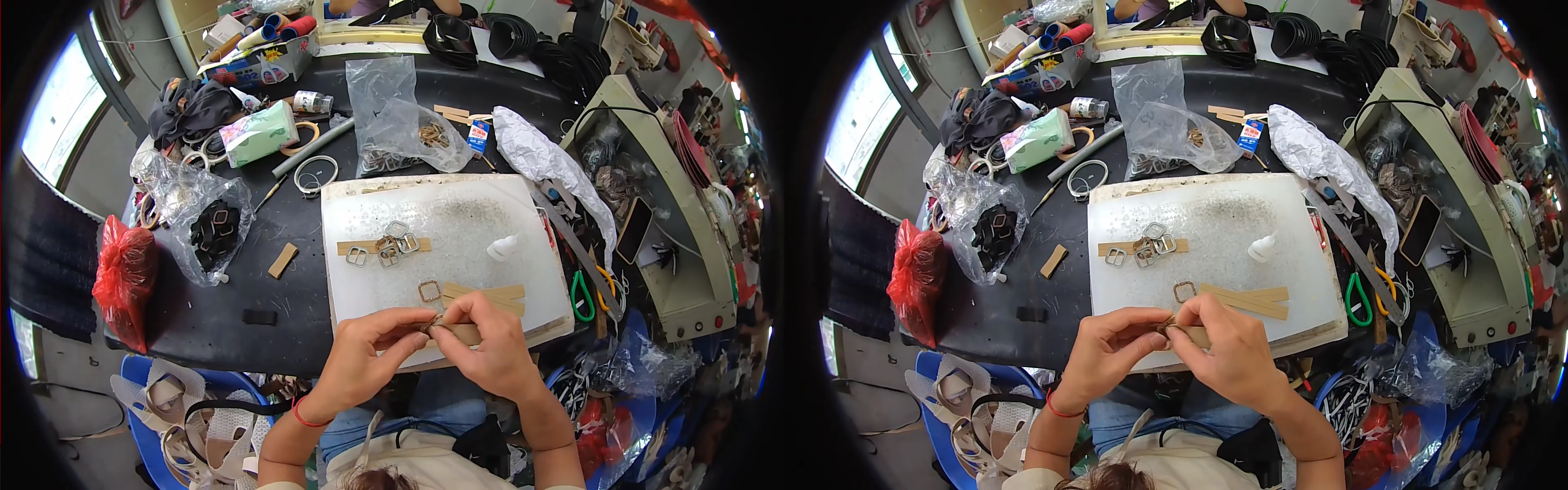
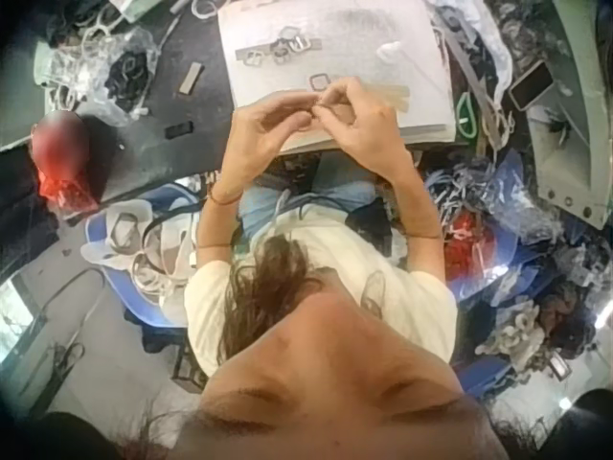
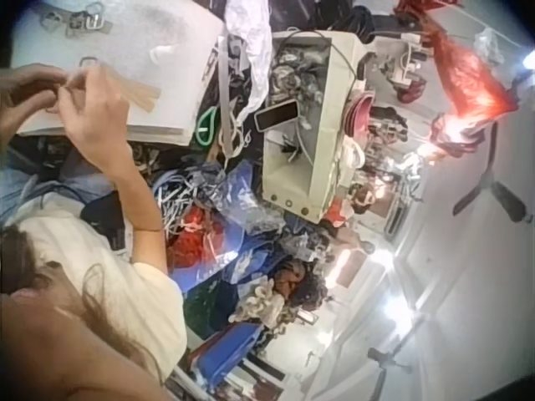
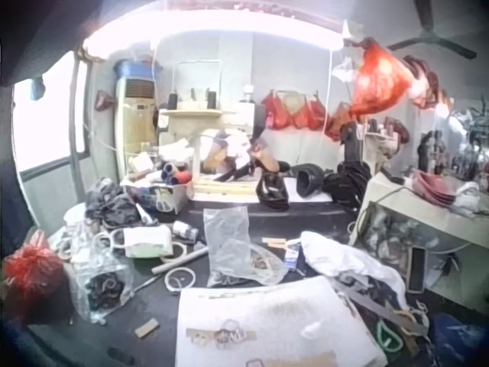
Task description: The person assembles small rectangular fabric pieces with metal buckles. They pick up a buckle and a fabric strip, thread the fabric through the buckle, and apply glue from a small bottle to secure the connection. The person repeats this process for multiple units, stacking the finished pieces on the work surface.
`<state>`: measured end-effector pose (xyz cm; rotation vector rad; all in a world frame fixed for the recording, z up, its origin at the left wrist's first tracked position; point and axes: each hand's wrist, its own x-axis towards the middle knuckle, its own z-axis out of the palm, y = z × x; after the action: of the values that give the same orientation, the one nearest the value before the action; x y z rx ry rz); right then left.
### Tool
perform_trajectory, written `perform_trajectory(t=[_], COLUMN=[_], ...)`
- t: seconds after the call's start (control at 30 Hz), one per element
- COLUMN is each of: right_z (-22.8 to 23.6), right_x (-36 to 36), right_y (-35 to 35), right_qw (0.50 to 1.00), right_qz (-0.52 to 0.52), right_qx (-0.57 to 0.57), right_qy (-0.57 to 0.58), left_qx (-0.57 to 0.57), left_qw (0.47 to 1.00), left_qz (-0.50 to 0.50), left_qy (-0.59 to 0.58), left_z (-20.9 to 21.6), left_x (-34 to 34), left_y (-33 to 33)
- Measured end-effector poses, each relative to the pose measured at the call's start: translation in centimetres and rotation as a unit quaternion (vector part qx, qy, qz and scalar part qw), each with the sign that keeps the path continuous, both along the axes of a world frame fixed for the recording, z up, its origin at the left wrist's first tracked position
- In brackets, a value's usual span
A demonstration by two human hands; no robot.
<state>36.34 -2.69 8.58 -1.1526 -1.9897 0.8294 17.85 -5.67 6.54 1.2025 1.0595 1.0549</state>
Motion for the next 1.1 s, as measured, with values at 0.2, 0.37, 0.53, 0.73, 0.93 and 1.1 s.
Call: perform_trajectory(t=[0.2, 0.37, 0.53, 0.73, 0.93, 1.1], right_z=[0.3, 0.1, 0.1, -0.5, -2.4, -2.2], right_x=[1.2, 1.1, 1.4, 0.4, -0.1, -1.4], right_y=[0.4, 0.4, 0.5, 0.3, -0.7, -1.9], right_qw=[0.992, 0.995, 0.995, 0.985, 0.911, 0.829], right_qz=[0.064, 0.051, 0.091, -0.125, -0.059, -0.027], right_qx=[-0.085, -0.079, -0.022, 0.116, -0.206, -0.313], right_qy=[0.064, 0.034, -0.044, 0.011, 0.352, 0.462], left_qx=[-0.041, -0.042, 0.001, 0.006, 0.001, 0.061], left_qw=[0.996, 0.994, 0.998, 0.985, 0.976, 0.966], left_qz=[-0.01, -0.005, 0.013, 0.125, 0.145, 0.218], left_qy=[-0.084, -0.096, -0.053, -0.115, -0.164, -0.121], left_z=[-0.8, -1.4, -1.4, -2.1, -2.3, -3.3], left_x=[-0.1, 0.5, 0.8, 1.0, 2.2, 3.3], left_y=[-0.4, -0.1, -0.5, -1.2, -1.9, -1.9])
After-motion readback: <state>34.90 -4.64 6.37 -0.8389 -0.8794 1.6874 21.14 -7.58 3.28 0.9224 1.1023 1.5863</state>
